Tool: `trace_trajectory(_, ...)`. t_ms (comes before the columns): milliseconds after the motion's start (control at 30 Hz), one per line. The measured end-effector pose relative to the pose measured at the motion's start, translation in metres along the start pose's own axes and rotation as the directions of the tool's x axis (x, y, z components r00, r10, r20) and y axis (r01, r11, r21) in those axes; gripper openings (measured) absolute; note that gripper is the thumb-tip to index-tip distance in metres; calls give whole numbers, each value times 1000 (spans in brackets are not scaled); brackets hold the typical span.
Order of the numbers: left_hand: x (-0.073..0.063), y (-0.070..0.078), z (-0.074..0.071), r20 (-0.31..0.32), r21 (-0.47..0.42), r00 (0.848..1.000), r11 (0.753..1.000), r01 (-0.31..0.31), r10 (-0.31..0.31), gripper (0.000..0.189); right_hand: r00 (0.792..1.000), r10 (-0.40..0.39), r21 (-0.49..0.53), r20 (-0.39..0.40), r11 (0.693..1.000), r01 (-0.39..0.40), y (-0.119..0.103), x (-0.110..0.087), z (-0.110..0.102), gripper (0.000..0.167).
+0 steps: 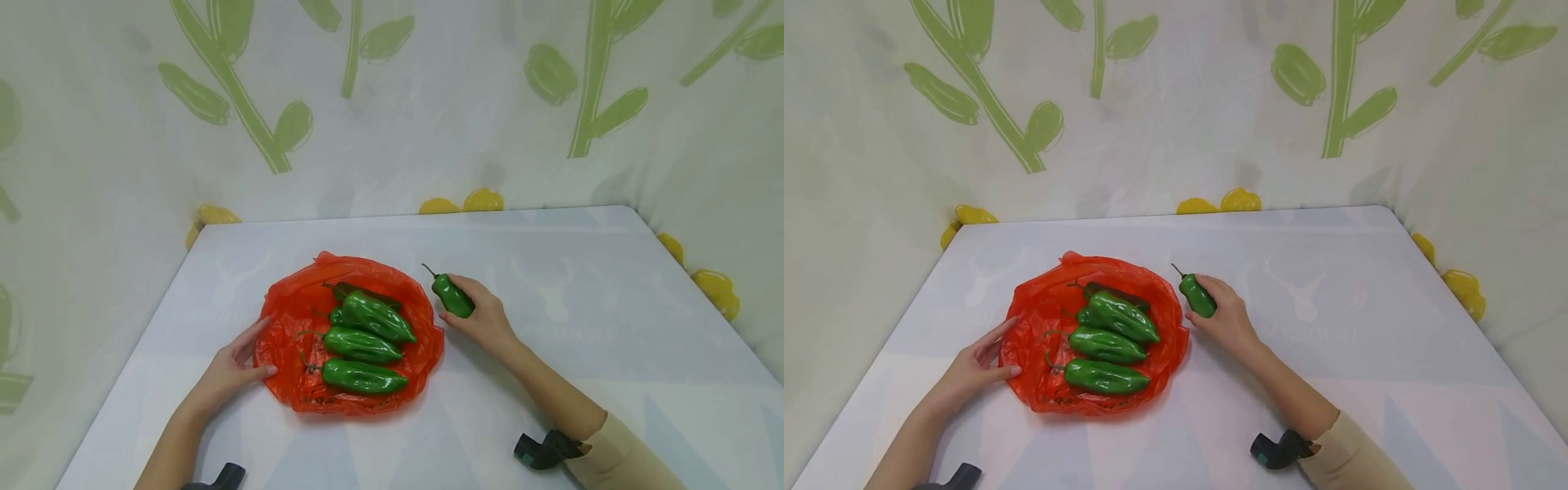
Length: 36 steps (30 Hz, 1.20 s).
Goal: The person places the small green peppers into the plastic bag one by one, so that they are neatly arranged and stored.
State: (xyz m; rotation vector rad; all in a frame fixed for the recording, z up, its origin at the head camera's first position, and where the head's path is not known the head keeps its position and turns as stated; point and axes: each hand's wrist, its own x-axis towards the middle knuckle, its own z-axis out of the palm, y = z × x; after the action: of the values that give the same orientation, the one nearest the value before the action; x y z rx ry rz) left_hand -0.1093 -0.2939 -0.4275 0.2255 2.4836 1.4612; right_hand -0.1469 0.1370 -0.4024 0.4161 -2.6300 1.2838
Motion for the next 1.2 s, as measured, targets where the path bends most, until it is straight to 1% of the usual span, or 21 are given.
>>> trace_trajectory(167,0,-2,1,-7,-2,1000,1000,6,-6,81,997,-68,4,-43,998,68,-6,0,-1,62)
trace_trajectory(300,0,-2,1,-11,-8,1000,1000,28,-28,83,991,-123,17,-57,992,124,-12,-1,-2,62)
trace_trajectory(433,0,-1,1,-15,-14,999,999,36,-36,84,983,-171,32,-62,984,174,-18,-2,-2,62)
trace_trajectory(567,1,-2,1,-14,-17,999,999,34,-35,83,977,-205,45,-60,977,208,-25,-2,0,64)
trace_trajectory(867,1,-3,3,-16,-13,999,999,41,-41,85,966,-258,95,-20,961,259,-40,0,11,65)
trace_trajectory(967,1,-3,2,-12,-11,999,999,30,-30,84,954,-301,101,-3,949,300,-46,0,15,65)
trace_trajectory(1067,0,0,1,-7,-12,1000,1000,9,-9,81,933,-359,99,12,929,356,-51,0,20,66)
trace_trajectory(1200,-1,2,1,-4,-11,1000,1000,9,-9,81,913,-407,111,36,909,401,-57,0,28,67)
